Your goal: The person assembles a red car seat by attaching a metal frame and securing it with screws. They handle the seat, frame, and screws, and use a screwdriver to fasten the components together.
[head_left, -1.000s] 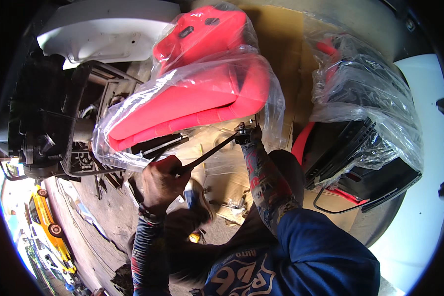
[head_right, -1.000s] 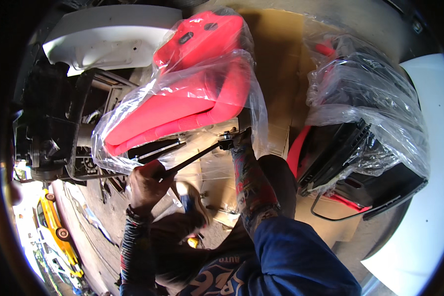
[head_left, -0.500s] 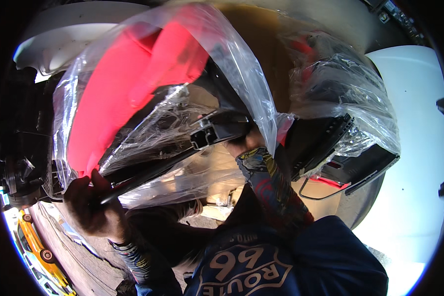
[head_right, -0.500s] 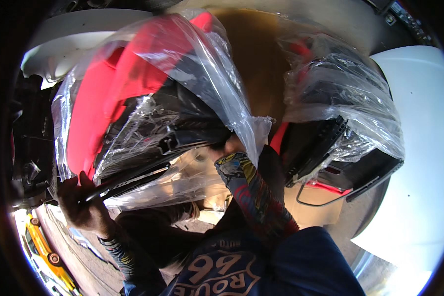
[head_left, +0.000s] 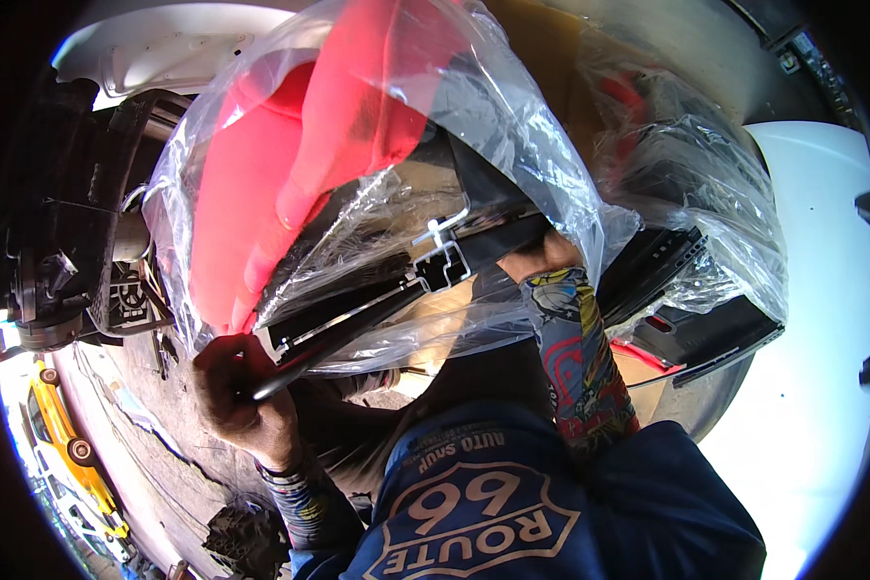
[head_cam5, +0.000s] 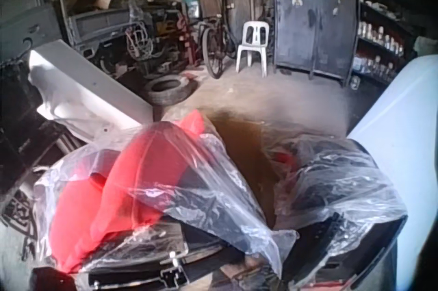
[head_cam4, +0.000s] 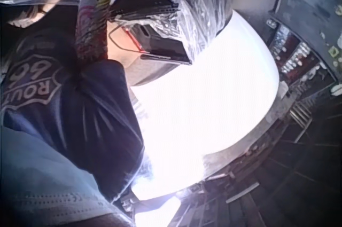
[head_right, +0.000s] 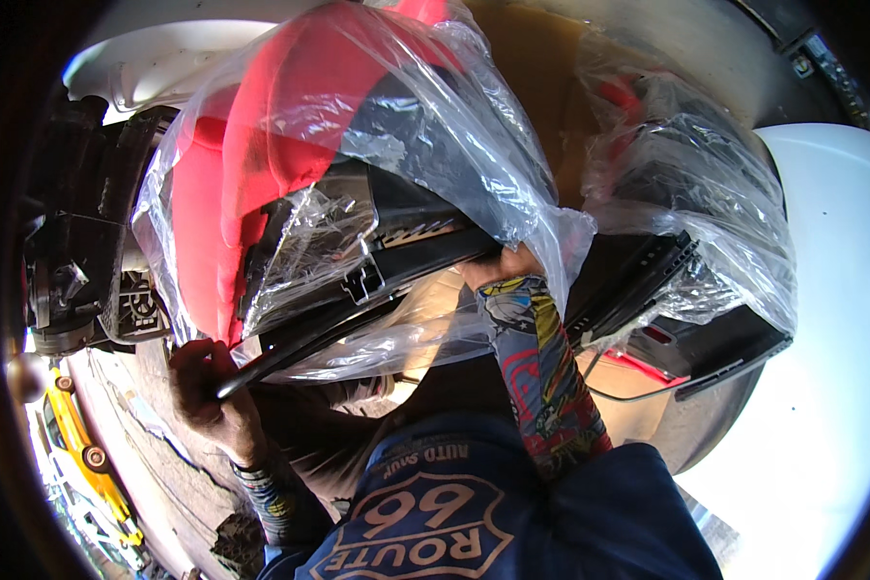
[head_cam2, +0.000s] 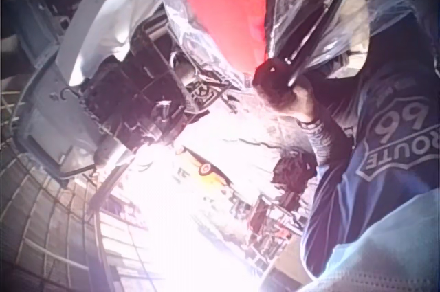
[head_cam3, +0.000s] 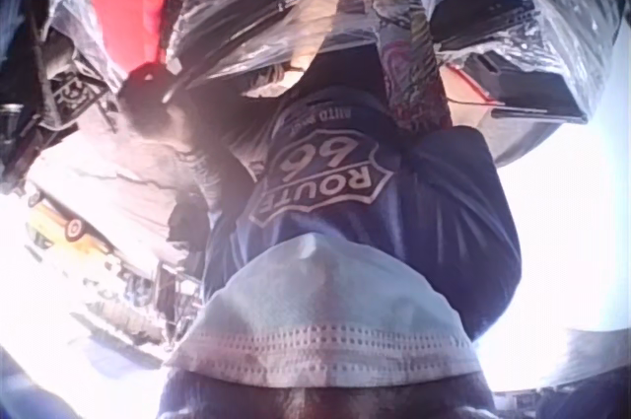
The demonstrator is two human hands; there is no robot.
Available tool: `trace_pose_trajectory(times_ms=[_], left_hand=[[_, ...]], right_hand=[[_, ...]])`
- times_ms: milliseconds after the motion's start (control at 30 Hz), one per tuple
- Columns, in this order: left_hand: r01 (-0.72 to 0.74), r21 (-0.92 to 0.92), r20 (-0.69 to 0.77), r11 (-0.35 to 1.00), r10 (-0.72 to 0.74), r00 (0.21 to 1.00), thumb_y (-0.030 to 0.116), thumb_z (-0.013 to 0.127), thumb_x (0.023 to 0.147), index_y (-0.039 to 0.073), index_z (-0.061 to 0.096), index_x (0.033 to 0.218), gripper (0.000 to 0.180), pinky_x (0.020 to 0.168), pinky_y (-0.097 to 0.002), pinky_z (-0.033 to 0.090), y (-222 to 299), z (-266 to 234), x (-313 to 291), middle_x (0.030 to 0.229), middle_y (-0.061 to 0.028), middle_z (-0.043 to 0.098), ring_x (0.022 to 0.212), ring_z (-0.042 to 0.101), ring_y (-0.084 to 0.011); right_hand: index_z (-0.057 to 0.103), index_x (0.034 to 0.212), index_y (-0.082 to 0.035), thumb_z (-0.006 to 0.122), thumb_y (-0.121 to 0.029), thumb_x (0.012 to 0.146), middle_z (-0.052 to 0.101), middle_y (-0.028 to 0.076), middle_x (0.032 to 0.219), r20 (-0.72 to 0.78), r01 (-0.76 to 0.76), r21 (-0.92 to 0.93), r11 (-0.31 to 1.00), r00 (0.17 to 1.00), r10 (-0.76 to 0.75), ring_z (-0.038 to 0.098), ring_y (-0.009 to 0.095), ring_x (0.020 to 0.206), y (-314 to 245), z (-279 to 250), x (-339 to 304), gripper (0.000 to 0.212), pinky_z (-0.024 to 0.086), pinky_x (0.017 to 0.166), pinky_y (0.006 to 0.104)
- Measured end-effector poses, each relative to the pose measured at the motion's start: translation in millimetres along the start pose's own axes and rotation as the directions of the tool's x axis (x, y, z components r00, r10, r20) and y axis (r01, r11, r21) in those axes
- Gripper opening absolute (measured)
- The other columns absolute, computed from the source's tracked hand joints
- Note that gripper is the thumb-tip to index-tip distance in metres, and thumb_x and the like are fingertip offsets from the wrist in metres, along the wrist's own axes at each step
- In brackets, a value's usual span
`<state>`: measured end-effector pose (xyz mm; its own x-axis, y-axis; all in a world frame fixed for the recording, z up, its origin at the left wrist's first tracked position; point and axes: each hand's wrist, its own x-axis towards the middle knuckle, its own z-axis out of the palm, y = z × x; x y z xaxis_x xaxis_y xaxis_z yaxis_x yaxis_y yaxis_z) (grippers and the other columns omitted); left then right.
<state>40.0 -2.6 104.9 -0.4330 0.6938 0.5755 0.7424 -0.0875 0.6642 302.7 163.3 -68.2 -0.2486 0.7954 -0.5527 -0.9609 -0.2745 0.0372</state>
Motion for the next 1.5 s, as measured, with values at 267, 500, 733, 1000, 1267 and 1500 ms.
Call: trace_pose_trajectory(times_ms=[267, 500, 733, 1000, 1267, 1500], left_hand=[[0.144, 0.314, 0.668, 0.938, -0.326, 0.668, 0.005, 0.079, 0.075, 0.003, 0.070, 0.104, 0.031, 0.054, -0.0268, 0.041, 19, -22, 10, 0.061, -0.0001, 0.055, 0.055, 0.052, -0.0088], [0.135, 0.279, 0.753, 0.951, -0.304, 0.584, 0.030, 0.090, 0.068, 0.004, 0.056, 0.133, 0.078, 0.066, -0.0360, 0.058, 70, 3, 27, 0.084, -0.0071, 0.069, 0.086, 0.073, -0.0236], [-0.132, 0.158, 0.770, 0.979, -0.038, 0.637, 0.053, 0.081, 0.078, -0.001, 0.055, 0.131, 0.081, 0.063, -0.0384, 0.057, 82, 62, -8, 0.096, -0.0167, 0.073, 0.076, 0.074, -0.0327], [-0.244, 0.222, 0.809, 0.944, -0.039, 0.586, 0.051, 0.066, 0.094, -0.006, 0.052, 0.126, 0.067, 0.053, -0.0439, 0.052, 64, 88, -31, 0.082, -0.0202, 0.070, 0.063, 0.069, -0.0379], [-0.410, 0.305, 0.634, 0.860, 0.139, 0.761, 0.052, 0.062, 0.095, -0.011, 0.043, 0.142, 0.081, 0.064, -0.0465, 0.045, 14, 32, -44, 0.081, -0.0234, 0.059, 0.067, 0.056, -0.0385], [-0.229, 0.391, 0.668, 0.892, -0.104, 0.736, 0.062, 0.054, 0.095, -0.014, 0.042, 0.140, 0.090, 0.064, -0.0467, 0.047, 8, 21, -44, 0.093, -0.0286, 0.066, 0.072, 0.064, -0.0412]], right_hand=[[0.060, 0.129, -0.010, 0.056, -0.037, 0.098, 0.065, 0.010, 0.124, 0.590, 0.195, -0.309, 0.931, 0.807, 0.027, 0.060, 0.031, 0.117, 22, -128, 25, 0.042, 0.047, 0.105, 0.0433], [0.060, 0.130, -0.010, 0.057, -0.036, 0.098, 0.065, 0.011, 0.125, 0.563, 0.162, -0.272, 0.949, 0.826, 0.021, 0.060, 0.031, 0.118, 40, -126, 27, 0.041, 0.047, 0.105, 0.0433], [0.059, 0.131, -0.010, 0.058, -0.035, 0.098, 0.065, 0.012, 0.126, 0.480, 0.219, -0.308, 0.926, 0.876, -0.048, 0.060, 0.031, 0.118, 30, -138, 14, 0.041, 0.046, 0.105, 0.0433], [0.059, 0.132, -0.010, 0.059, -0.033, 0.098, 0.064, 0.013, 0.127, 0.265, 0.317, -0.557, 0.768, 0.944, -0.198, 0.060, 0.031, 0.119, 13, -139, -8, 0.041, 0.046, 0.106, 0.0433], [0.058, 0.133, -0.009, 0.060, -0.032, 0.098, 0.064, 0.014, 0.128, 0.178, 0.353, -0.824, 0.443, 0.904, -0.389, 0.060, 0.031, 0.119, 42, -148, -31, 0.042, 0.046, 0.106, 0.0433], [0.058, 0.134, -0.009, 0.061, -0.030, 0.098, 0.063, 0.015, 0.129, 0.081, 0.256, -0.882, 0.395, 0.909, -0.410, 0.060, 0.031, 0.120, 10, -191, 13, 0.042, 0.045, 0.107, 0.0432]])
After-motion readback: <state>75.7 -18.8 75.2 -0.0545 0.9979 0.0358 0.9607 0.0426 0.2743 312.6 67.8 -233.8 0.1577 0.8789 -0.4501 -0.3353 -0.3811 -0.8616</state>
